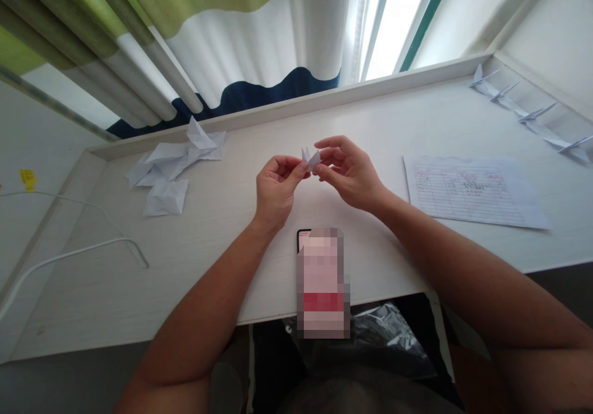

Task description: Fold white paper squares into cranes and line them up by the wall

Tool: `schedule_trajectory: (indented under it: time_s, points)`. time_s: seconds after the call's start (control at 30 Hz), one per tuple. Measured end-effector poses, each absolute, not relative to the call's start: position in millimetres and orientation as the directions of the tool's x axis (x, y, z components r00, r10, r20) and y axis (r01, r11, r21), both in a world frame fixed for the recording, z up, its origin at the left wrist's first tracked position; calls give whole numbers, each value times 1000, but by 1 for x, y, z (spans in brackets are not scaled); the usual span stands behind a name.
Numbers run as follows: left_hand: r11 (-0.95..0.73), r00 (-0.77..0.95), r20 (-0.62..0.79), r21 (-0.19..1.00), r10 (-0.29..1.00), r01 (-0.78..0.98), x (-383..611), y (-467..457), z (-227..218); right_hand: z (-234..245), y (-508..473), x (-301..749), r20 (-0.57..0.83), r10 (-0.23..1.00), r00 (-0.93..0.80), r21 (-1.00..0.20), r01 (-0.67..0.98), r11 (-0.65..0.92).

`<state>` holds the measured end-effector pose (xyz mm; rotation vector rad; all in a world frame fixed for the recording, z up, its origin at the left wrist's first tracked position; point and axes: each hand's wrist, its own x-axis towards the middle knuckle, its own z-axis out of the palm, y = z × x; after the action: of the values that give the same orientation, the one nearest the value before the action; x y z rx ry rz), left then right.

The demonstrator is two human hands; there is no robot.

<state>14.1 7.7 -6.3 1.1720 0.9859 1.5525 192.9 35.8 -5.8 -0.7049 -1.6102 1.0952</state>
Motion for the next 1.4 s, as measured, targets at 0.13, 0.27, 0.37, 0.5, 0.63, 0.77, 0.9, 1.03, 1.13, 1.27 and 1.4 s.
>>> schedule_trajectory:
  time_s: [0.13, 0.27, 0.37, 0.5, 0.63, 0.77, 0.9, 1.03, 1.13, 1.27, 1.4]
  points:
    - [-200, -88, 186, 962, 979, -188, 13, 8, -8, -6, 38, 193, 396, 870, -293, -918, -103, 383]
    - [-169, -37, 165, 968, 986, -187, 12, 8, -9, -5, 38, 194, 371, 881, -294, -928, -151, 341]
    - [-158, -49, 151, 963, 987, -219, 12, 8, -7, -4, 38, 194, 343, 886, -314, -935, -208, 288]
    - [-128, -47, 120, 961, 992, -245, 12, 7, -5, -3, 40, 195, 313, 898, -309, -940, -238, 246]
    - [-90, -9, 90, 970, 996, -225, 12, 6, -3, -2, 41, 196, 315, 894, -318, -939, -245, 243]
    - [-120, -39, 115, 968, 993, -220, 10, 6, -3, 3, 38, 197, 308, 893, -329, -937, -268, 224]
    - [-134, -37, 129, 963, 991, -234, 10, 7, -5, 10, 33, 199, 288, 891, -352, -942, -270, 198]
    - [-240, -103, 225, 956, 969, -170, 11, 7, -6, 12, 31, 195, 301, 875, -380, -938, -285, 199]
    - [-332, -108, 320, 936, 941, -119, 13, 5, -4, 12, 31, 193, 298, 876, -380, -941, -268, 204]
    - [-401, -36, 400, 908, 916, -118, 11, 2, -2, 13, 33, 194, 271, 892, -360, -946, -272, 177]
    - [-401, 4, 405, 906, 914, -135, 8, 4, -4, 13, 33, 195, 271, 905, -327, -938, -300, 173]
